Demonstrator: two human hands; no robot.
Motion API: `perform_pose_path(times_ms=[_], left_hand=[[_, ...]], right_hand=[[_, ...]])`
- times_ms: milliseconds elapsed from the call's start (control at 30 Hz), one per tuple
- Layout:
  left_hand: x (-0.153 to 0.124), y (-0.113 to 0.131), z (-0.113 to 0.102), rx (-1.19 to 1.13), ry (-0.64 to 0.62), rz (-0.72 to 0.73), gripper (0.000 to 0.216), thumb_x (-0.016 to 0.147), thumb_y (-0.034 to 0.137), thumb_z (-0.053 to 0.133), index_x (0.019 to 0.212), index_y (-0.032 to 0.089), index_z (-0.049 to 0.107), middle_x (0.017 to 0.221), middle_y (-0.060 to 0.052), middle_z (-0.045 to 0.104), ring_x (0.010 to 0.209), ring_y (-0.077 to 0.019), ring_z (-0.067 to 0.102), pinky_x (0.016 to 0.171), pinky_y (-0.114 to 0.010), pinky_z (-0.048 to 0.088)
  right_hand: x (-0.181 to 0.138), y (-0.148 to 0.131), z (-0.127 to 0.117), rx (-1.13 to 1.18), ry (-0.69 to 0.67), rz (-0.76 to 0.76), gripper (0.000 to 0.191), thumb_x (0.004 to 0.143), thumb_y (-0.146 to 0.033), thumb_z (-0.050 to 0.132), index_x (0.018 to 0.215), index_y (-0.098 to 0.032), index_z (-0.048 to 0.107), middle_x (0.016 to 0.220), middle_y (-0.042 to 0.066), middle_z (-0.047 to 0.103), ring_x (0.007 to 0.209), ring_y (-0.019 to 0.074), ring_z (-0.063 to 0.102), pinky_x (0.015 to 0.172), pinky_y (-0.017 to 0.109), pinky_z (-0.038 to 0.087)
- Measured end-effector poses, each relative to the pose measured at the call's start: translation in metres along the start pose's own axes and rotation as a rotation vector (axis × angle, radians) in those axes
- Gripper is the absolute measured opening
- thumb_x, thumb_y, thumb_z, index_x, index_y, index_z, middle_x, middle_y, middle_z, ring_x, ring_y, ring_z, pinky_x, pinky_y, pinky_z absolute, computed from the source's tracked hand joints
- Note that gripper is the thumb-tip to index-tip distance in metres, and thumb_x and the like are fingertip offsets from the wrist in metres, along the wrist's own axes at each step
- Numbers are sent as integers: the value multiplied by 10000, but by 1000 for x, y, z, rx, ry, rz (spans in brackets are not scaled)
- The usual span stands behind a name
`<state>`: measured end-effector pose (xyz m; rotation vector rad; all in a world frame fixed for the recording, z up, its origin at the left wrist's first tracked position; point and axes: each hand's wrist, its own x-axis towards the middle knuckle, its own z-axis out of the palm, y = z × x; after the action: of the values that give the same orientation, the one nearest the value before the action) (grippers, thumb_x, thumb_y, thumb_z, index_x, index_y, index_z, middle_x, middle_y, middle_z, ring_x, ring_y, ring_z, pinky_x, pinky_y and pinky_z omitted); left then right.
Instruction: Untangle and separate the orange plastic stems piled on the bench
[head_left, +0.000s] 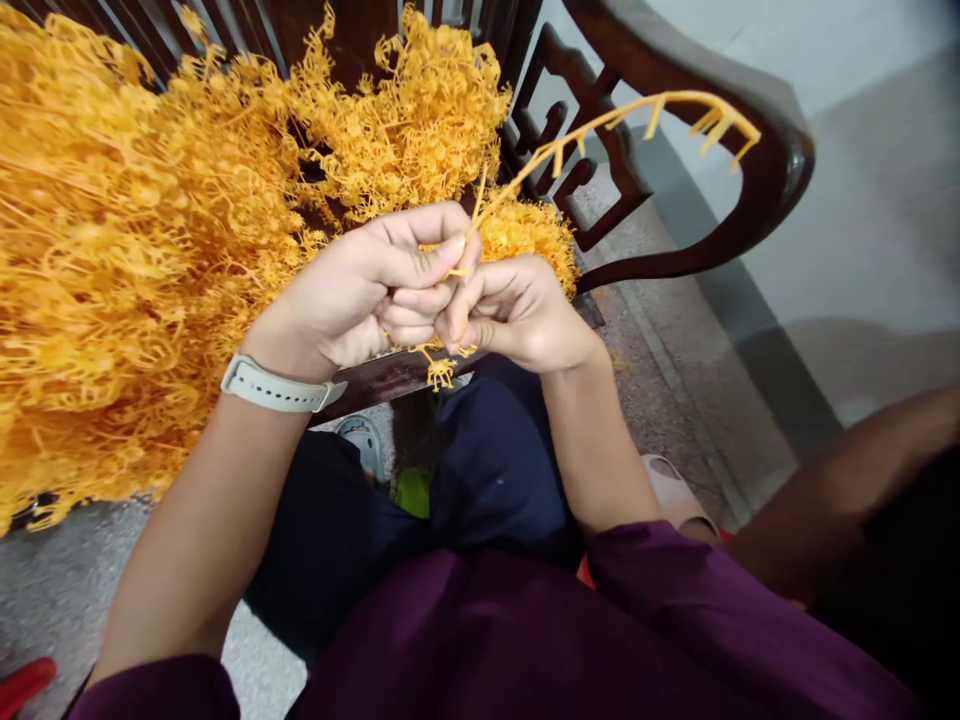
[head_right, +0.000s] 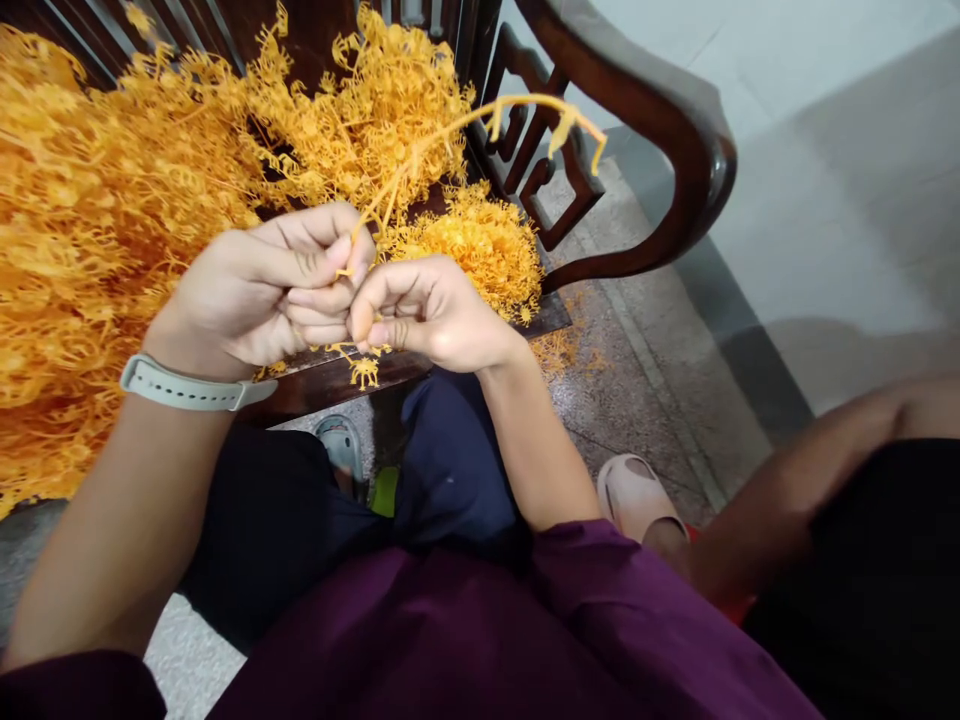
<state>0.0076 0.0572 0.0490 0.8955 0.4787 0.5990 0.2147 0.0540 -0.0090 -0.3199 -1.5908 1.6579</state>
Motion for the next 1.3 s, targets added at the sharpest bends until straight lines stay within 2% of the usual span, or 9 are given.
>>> perform_pose_path(times_ms=[67, 133, 367, 500, 700, 967, 1067, 1200, 1300], left_hand=[[-3, 0, 1, 33, -71, -52, 234, 945, 283, 823, 822, 146, 678, 554, 79, 356, 392, -12, 193, 367, -127, 165], [-5, 1, 2, 50, -59, -50, 236, 942, 287, 831, 822, 148, 683, 557, 70, 380, 396, -15, 218, 375, -127, 164], [5, 6, -9, -89, 384, 217, 222, 1058, 182, 630, 838, 212, 640, 587, 51, 454, 417, -41, 359, 430, -150, 295], [7, 8, -18, -244, 509, 371, 216, 1046, 192, 677, 841, 235, 619, 627, 44, 538, 499, -56, 494, 504, -167, 396], [5, 11, -13, -335, 559, 407, 199, 1039, 193, 698, 854, 231, 635, 625, 52, 545, 511, -68, 511, 518, -204, 417], [4, 14, -11, -353, 565, 378, 268, 1136, 243, 552, 873, 238, 603, 585, 44, 546, 500, -79, 498, 508, -187, 421], [4, 13, -13, -384, 540, 391, 259, 1131, 255, 564, 875, 253, 605, 581, 50, 566, 495, -78, 516, 513, -192, 436], [9, 7, -14, -413, 548, 462, 221, 1085, 211, 618, 872, 267, 621, 588, 61, 583, 486, -85, 514, 518, -212, 445], [12, 5, -13, -437, 527, 469, 219, 1087, 210, 599, 876, 266, 618, 593, 59, 588, 494, -93, 509, 527, -223, 437]], right_hand=[[-3, -3, -2, -39, -62, 24, 219, 933, -342, 880, 898, -143, 794, 762, 22, 744, 659, 103, 682, 637, 221, 565], [-4, -4, -2, -97, -49, 25, 218, 947, -365, 864, 922, -156, 808, 785, 24, 754, 665, 110, 686, 642, 235, 572], [4, 24, -30, -580, 529, -7, 282, 987, -500, 794, 1004, -219, 802, 995, 69, 785, 894, 205, 733, 852, 370, 633], [0, 38, -56, -880, 671, 8, 290, 1033, -512, 710, 1035, -231, 783, 1084, 95, 807, 1048, 264, 749, 999, 462, 627], [-7, 38, -60, -1094, 697, 49, 365, 1036, -577, 669, 1109, -233, 767, 1148, 124, 756, 1068, 296, 738, 964, 500, 640], [-9, 50, -68, -1110, 697, 15, 351, 1096, -551, 567, 1091, -253, 753, 1129, 114, 715, 1062, 284, 708, 936, 488, 630], [-3, 38, -48, -1001, 679, -22, 368, 1104, -566, 554, 1099, -254, 748, 1119, 102, 735, 1080, 269, 705, 972, 470, 616], [9, 21, -7, -696, 467, -54, 450, 1069, -660, 589, 1185, -247, 724, 1088, 53, 742, 1011, 207, 709, 904, 384, 611], [13, 16, 13, -575, 359, -44, 443, 1004, -667, 701, 1095, -234, 731, 1008, 27, 731, 927, 175, 685, 869, 351, 596]])
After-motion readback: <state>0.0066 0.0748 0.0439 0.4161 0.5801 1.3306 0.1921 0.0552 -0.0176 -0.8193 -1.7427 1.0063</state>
